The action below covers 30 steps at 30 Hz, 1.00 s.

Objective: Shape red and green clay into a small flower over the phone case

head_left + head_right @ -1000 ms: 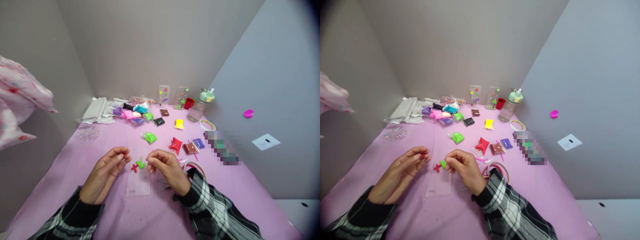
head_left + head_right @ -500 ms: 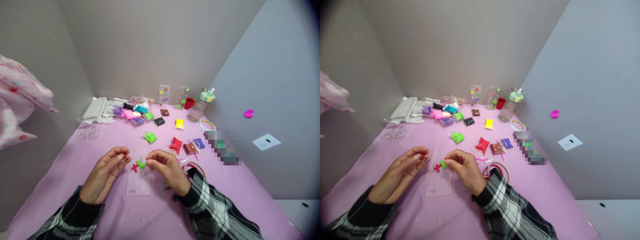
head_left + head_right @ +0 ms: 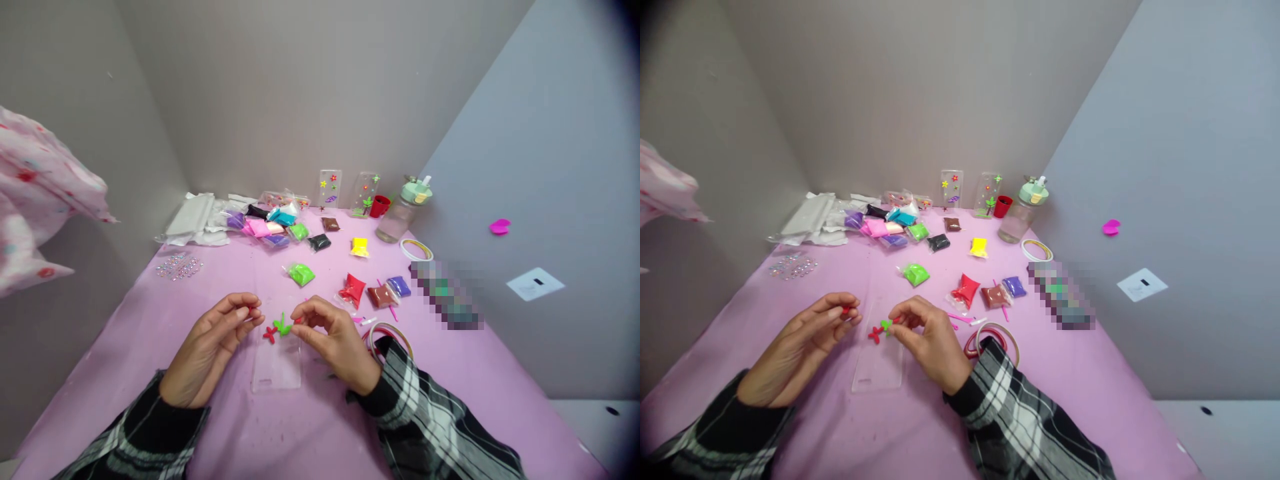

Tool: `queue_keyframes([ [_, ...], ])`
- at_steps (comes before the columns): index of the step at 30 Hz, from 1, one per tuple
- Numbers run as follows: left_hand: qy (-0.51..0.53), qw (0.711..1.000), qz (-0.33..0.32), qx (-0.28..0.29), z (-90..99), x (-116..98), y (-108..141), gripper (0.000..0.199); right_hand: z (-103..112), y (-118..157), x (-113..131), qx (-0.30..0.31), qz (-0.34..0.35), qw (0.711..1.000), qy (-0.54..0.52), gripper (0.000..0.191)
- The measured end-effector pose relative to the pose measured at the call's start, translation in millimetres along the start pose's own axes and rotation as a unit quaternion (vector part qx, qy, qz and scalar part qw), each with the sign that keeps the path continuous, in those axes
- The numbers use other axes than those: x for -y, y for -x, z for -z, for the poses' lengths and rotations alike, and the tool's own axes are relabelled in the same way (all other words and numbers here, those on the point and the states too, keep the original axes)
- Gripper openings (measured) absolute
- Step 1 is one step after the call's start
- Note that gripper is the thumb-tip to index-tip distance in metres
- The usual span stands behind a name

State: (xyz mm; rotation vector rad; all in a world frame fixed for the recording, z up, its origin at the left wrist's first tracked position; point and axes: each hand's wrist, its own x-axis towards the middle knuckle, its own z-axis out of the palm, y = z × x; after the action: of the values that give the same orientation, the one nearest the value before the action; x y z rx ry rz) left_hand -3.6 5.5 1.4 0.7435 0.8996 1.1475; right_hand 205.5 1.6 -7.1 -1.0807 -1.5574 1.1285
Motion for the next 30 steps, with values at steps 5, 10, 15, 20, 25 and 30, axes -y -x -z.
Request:
queue_keyframes([
  [5,-0.001,1.000,0.000,0.004,0.5,0.7,-0.4,0.015,-1.3,0.6,-3.8,0.008,-0.009,1.000,-0.012,0.011],
  [10,-0.002,1.000,0.001,0.004,0.5,0.6,-0.2,0.017,-1.6,1.0,-0.7,0.006,-0.021,1.000,-0.003,0.008],
  [15,-0.003,1.000,-0.002,0.003,0.9,0.5,-0.5,0.015,0.7,0.7,4.2,0.002,-0.028,0.999,0.015,0.028],
  [20,-0.010,1.000,0.001,0.011,0.6,0.5,1.8,0.016,-0.7,0.5,-1.8,-0.005,-0.021,1.000,-0.005,0.010],
  [25,-0.025,0.999,0.001,0.022,-5.3,-1.5,5.7,0.022,-2.2,0.0,-7.6,0.002,-0.020,0.999,-0.024,0.007],
  [30,-0.037,0.999,0.005,0.019,-9.4,-0.5,5.8,0.023,-1.5,0.9,-2.5,0.002,-0.034,0.999,-0.036,0.005],
])
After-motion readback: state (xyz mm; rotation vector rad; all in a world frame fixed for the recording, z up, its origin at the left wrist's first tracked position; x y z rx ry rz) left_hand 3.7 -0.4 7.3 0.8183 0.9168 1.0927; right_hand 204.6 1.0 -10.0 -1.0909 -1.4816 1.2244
